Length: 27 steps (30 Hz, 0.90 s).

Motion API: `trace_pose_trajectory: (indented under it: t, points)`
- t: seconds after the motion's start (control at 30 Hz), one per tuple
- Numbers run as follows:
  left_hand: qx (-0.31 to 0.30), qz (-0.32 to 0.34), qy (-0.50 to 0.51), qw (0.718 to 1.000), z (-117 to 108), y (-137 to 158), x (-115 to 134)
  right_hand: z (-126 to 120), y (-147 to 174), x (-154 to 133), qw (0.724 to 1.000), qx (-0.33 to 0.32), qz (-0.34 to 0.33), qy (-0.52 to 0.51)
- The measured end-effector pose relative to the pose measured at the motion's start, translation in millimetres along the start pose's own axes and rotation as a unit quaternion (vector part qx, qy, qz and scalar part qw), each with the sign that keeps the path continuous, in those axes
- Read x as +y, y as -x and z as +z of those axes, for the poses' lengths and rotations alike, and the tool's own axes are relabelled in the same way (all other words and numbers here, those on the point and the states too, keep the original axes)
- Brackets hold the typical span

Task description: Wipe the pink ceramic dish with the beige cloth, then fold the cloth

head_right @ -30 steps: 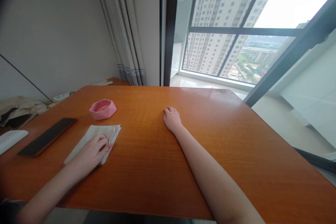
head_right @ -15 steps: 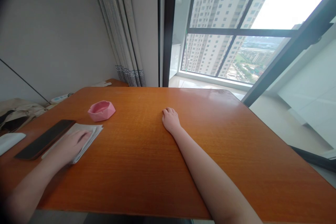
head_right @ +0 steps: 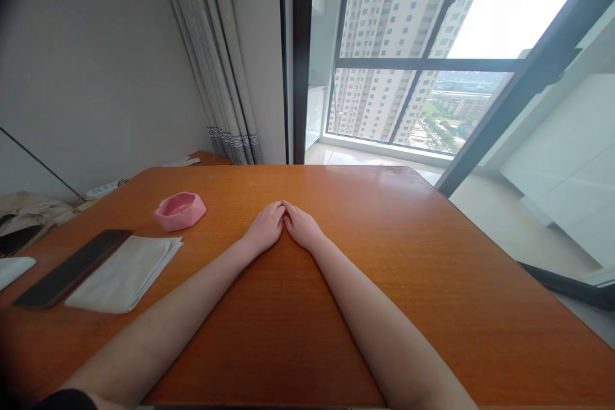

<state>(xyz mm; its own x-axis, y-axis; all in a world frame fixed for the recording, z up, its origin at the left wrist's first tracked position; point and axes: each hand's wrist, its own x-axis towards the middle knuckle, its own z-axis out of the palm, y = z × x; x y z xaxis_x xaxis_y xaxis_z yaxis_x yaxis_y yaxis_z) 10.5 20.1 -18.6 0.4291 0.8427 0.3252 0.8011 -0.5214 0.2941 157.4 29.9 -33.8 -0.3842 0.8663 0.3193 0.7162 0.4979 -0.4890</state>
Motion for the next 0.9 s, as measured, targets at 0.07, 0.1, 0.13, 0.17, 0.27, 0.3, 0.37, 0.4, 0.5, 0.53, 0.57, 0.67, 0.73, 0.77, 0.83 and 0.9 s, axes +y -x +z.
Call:
trace_pose_trajectory:
  t: [0.07, 0.1, 0.13, 0.17, 0.27, 0.3, 0.37, 0.4, 0.5, 0.53, 0.57, 0.67, 0.73, 0.77, 0.83, 0.9]
  points:
    - [0.005, 0.001, 0.005, 1.0, 10.6, 0.8, -1.8, 0.4, -0.4, -2.6, 1.0, -0.01, 0.008, -0.012]
    - [0.002, 0.003, 0.009, 1.0, 13.3, 2.4, -2.9, 0.4, -0.7, -3.6, 1.0, -0.013, 0.015, -0.011]
    - [-0.001, 0.006, 0.013, 1.0, 14.6, 4.2, -3.7, 0.4, -1.0, -4.2, 1.0, -0.016, 0.02, -0.008]
    - [-0.004, 0.008, 0.017, 1.0, 14.8, 5.7, -4.3, 0.3, -1.2, -4.6, 1.0, -0.018, 0.023, -0.006]
    - [-0.008, 0.004, 0.02, 1.0, 12.4, 7.7, -4.6, 0.1, -1.5, -4.8, 1.0, -0.018, 0.025, -0.001]
    - [-0.009, 0.001, 0.019, 1.0, 11.7, 7.8, -4.4, 0.1, -1.5, -4.8, 1.0, -0.018, 0.024, -0.001]
    - [-0.012, -0.004, 0.019, 1.0, 11.8, 7.8, -3.8, 0.3, -1.1, -4.9, 1.0, -0.017, 0.023, 0.001]
    - [-0.011, -0.005, 0.019, 1.0, 12.6, 7.9, -3.4, 0.4, -0.9, -5.0, 1.0, -0.016, 0.022, 0.002]
    - [-0.008, -0.001, 0.024, 1.0, 15.5, 7.4, -2.0, 0.9, -0.6, -4.6, 1.0, -0.011, 0.016, 0.001]
    - [-0.009, 0.001, 0.028, 1.0, 14.9, 6.7, -2.0, 1.1, -0.7, -3.8, 1.0, -0.009, 0.013, -0.004]
    - [-0.01, 0.001, 0.031, 0.999, 12.4, 5.8, -2.5, 1.3, -1.0, -2.5, 1.0, -0.005, 0.011, -0.011]
    - [0.033, -0.017, 0.016, 0.999, -11.9, 4.1, -10.2, 2.0, -3.4, 4.2, 0.997, 0.023, 0.022, -0.066]
    - [0.109, -0.055, -0.029, 0.992, -41.5, 8.2, -22.7, 2.5, -6.1, 9.7, 0.989, 0.054, 0.053, -0.13]
    - [0.152, -0.083, -0.061, 0.983, -58.1, 12.9, -31.4, 2.9, -7.6, 12.2, 0.981, 0.071, 0.073, -0.162]
    - [0.21, -0.141, -0.125, 0.959, -88.9, 27.1, -52.6, 3.7, -10.8, 16.3, 0.963, 0.111, 0.113, -0.216]
    - [0.238, -0.228, -0.156, 0.931, -109.7, 44.8, -76.6, 4.6, -13.6, 19.4, 0.94, 0.163, 0.145, -0.263]
